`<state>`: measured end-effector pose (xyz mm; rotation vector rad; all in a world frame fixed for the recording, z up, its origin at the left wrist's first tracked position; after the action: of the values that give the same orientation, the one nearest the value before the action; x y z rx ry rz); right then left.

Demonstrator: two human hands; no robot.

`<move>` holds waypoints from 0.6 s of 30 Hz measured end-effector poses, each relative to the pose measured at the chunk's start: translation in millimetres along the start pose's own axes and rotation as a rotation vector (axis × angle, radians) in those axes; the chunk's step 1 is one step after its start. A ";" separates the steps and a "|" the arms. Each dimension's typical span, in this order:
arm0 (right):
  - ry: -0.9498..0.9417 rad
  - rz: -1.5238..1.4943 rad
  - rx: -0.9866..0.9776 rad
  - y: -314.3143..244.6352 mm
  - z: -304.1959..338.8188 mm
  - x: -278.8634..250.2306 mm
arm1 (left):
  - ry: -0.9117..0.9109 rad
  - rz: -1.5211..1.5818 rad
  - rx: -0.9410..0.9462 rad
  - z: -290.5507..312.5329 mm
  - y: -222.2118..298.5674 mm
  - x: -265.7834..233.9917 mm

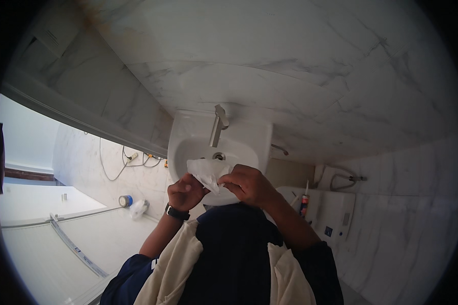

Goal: The person applies silicone sealant around the base of a wall-mounted sink using a caulking gun, then smooths and wipes the bead with a tissue. The person also briefly handles a flexible hose under the sink.

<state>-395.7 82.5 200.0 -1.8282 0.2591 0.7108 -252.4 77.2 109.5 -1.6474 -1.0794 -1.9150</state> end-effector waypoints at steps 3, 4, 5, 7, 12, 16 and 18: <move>-0.003 0.058 -0.096 -12.5 -4.2 -8.0 | 0.066 0.211 -0.069 -2.8 3.7 -5.2; -0.012 0.065 -0.111 -14.1 -5.6 -10.0 | 0.132 0.240 -0.128 -3.4 1.7 -11.6; -0.022 0.072 -0.126 -15.5 -6.5 -11.1 | 0.171 0.268 -0.178 -3.2 -2.0 -15.0; -0.034 0.098 -0.147 -18.3 -7.7 -11.8 | 0.219 0.019 -0.191 -2.7 -2.1 -21.4; -0.077 0.106 -0.198 -23.0 -9.3 -12.4 | 0.232 -0.209 -0.231 -5.2 -1.8 -21.9; -0.085 0.072 -0.203 -21.8 -6.9 -13.5 | 0.299 -0.191 -0.205 -8.2 -0.7 -21.8; -0.032 0.021 -0.163 -18.1 -4.8 -22.5 | 0.373 -0.202 -0.157 -8.3 4.7 -22.2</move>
<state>-402.9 81.2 228.4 -1.9688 0.2047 0.7949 -249.3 63.8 89.6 -1.2178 -0.9923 -2.3716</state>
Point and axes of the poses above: each hand's wrist, its own z-axis away from the middle knuckle, its own x-axis out of the palm, y = z × x, the point moved 10 cm from there along -z, towards the middle knuckle, and after that the axes turned 3 degrees about z, right-handed, at the moved point
